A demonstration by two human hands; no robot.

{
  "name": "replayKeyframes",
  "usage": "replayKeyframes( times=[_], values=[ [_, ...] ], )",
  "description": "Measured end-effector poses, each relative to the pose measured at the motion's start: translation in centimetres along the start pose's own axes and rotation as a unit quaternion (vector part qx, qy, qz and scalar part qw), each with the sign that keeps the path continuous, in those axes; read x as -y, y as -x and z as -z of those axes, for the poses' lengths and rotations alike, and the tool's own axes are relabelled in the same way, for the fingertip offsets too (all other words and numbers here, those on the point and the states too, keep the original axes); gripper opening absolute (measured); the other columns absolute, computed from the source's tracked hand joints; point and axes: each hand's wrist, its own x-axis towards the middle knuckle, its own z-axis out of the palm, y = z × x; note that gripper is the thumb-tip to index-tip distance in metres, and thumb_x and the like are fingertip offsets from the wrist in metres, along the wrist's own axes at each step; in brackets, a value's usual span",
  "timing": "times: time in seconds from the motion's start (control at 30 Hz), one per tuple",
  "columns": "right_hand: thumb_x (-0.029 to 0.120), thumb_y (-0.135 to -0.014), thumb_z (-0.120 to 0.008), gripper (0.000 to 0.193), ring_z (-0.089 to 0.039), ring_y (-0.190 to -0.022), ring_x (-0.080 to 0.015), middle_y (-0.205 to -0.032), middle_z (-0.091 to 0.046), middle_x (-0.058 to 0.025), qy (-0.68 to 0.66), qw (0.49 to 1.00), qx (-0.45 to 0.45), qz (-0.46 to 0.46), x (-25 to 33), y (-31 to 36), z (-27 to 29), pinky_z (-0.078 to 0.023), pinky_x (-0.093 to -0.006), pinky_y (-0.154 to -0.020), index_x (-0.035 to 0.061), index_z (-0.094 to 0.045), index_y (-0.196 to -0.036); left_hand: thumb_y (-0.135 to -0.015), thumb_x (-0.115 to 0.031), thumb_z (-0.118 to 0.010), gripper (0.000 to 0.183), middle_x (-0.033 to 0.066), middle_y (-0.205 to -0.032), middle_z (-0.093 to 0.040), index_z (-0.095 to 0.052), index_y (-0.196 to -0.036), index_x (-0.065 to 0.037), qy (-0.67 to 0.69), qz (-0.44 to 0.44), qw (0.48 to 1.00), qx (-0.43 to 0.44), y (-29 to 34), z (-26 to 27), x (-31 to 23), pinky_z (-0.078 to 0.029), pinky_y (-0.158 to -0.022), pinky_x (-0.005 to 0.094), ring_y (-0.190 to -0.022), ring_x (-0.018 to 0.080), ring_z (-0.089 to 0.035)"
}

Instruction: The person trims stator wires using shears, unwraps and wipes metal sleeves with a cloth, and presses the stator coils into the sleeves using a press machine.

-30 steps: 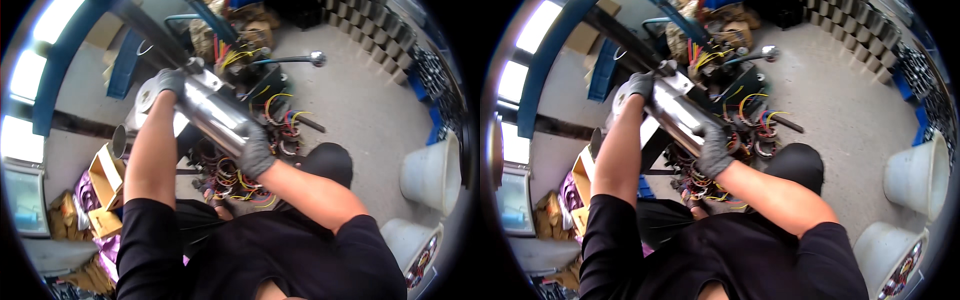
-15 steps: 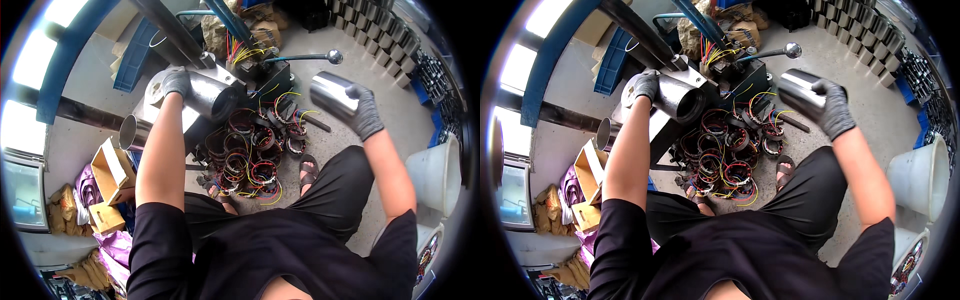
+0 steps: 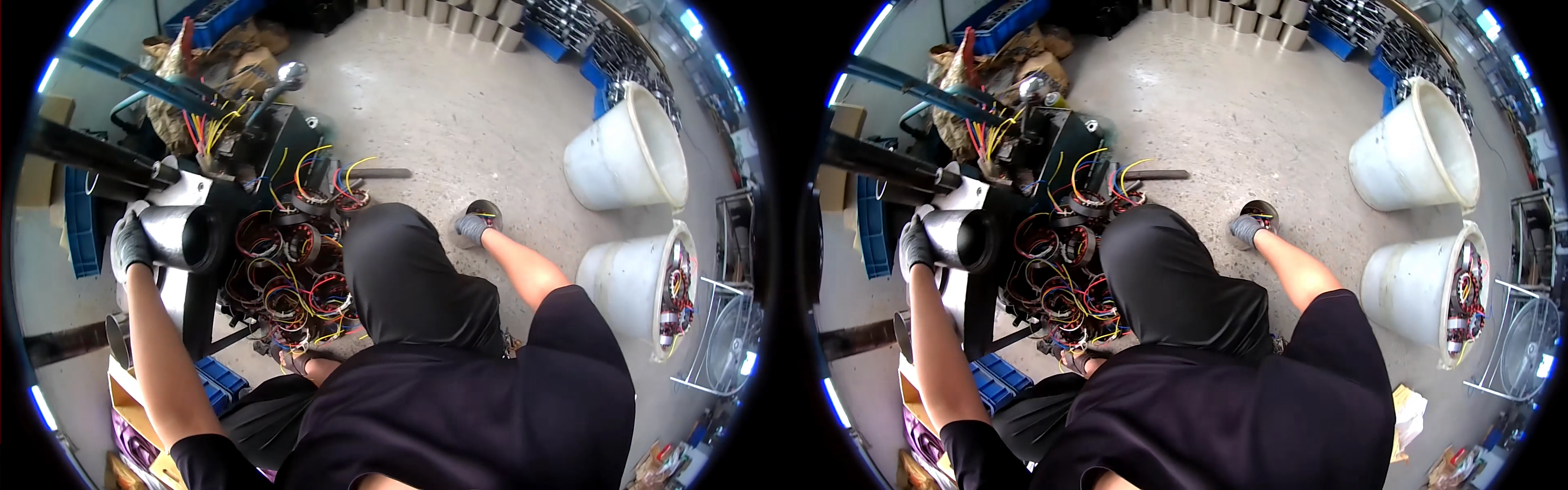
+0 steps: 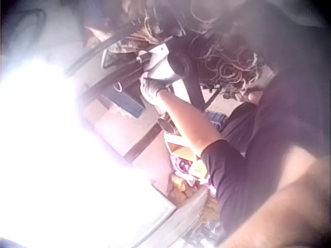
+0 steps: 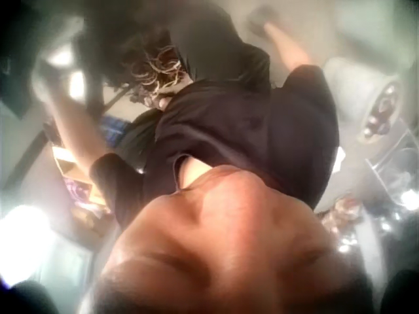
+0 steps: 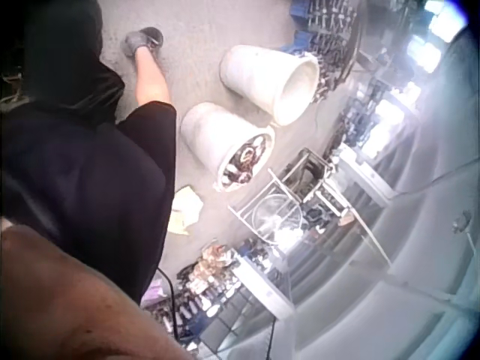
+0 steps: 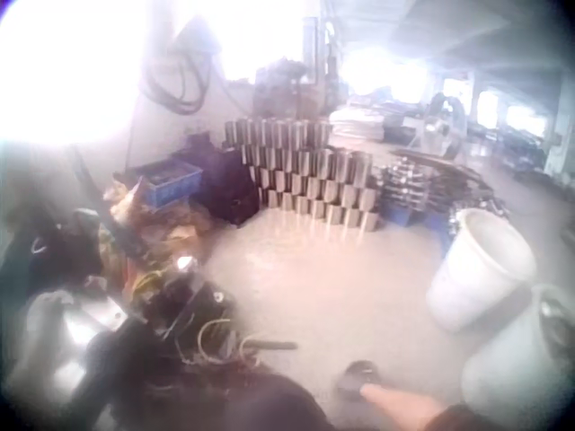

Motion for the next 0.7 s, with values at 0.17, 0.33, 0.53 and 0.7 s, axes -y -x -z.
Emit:
replayKeyframes(
  times=[0.17, 0.33, 0.53, 0.7],
  values=[
    [0.015, -0.082, -0.06, 0.027, -0.074, -0.092, -0.035, -0.097, -0.074, -0.0244, -0.163, 0.98, 0.085, -0.072, 4.1, 1.3, 5.7, -0.058, -0.045, -0.076, 0.0006, -0.077, -0.097, -0.102, -0.056, -0.045, 0.064, 0.02, -0.126, -0.069, -0.064, -0.131, -0.003, 0.119, 0.072, 0.99, 0.024, -2.6, 1.1, 4.3, -0.046, -0.1, 0.0405, -0.115, 0.0324, -0.065],
    [0.033, -0.082, -0.061, 0.047, -0.067, -0.116, -0.0396, -0.12, -0.07, -0.0253, -0.261, 0.919, 0.14, -0.259, 1.0, 3.4, 11.7, -0.052, -0.0474, -0.1, -0.0007, -0.074, -0.112, -0.102, -0.06, -0.047, 0.069, 0.0204, -0.124, -0.07, -0.065, -0.131, -0.001, 0.129, 0.063, 0.989, 0.023, -2.9, 1.2, 6.2, -0.047, -0.099, 0.0392, -0.111, 0.0311, -0.066],
    [0.013, -0.084, -0.065, 0.027, -0.071, -0.105, -0.0369, -0.11, -0.074, -0.0203, -0.126, 0.924, -0.039, -0.36, -8.7, 5.2, 7.9, -0.056, -0.0455, -0.093, 0.0034, -0.072, -0.108, -0.102, -0.054, -0.053, 0.068, 0.0197, -0.129, -0.068, -0.061, -0.135, 0.005, 0.219, 0.049, 0.974, 0.008, -2.1, 0.2, 6.5, -0.046, -0.102, 0.0363, -0.114, 0.0262, -0.063],
    [0.005, -0.094, -0.052, 0.033, -0.067, -0.115, -0.0344, -0.125, -0.067, -0.0221, -0.149, 0.879, -0.166, -0.421, -15.2, 5.4, 9.1, -0.055, -0.044, -0.096, 0.0034, -0.064, -0.124, -0.101, -0.051, -0.057, 0.062, 0.0156, -0.125, -0.069, -0.064, -0.132, 0.002, 0.26, 0.085, 0.962, -0.012, -1.4, 2.2, 8.1, -0.048, -0.099, 0.0364, -0.109, 0.0249, -0.063]
  ],
)
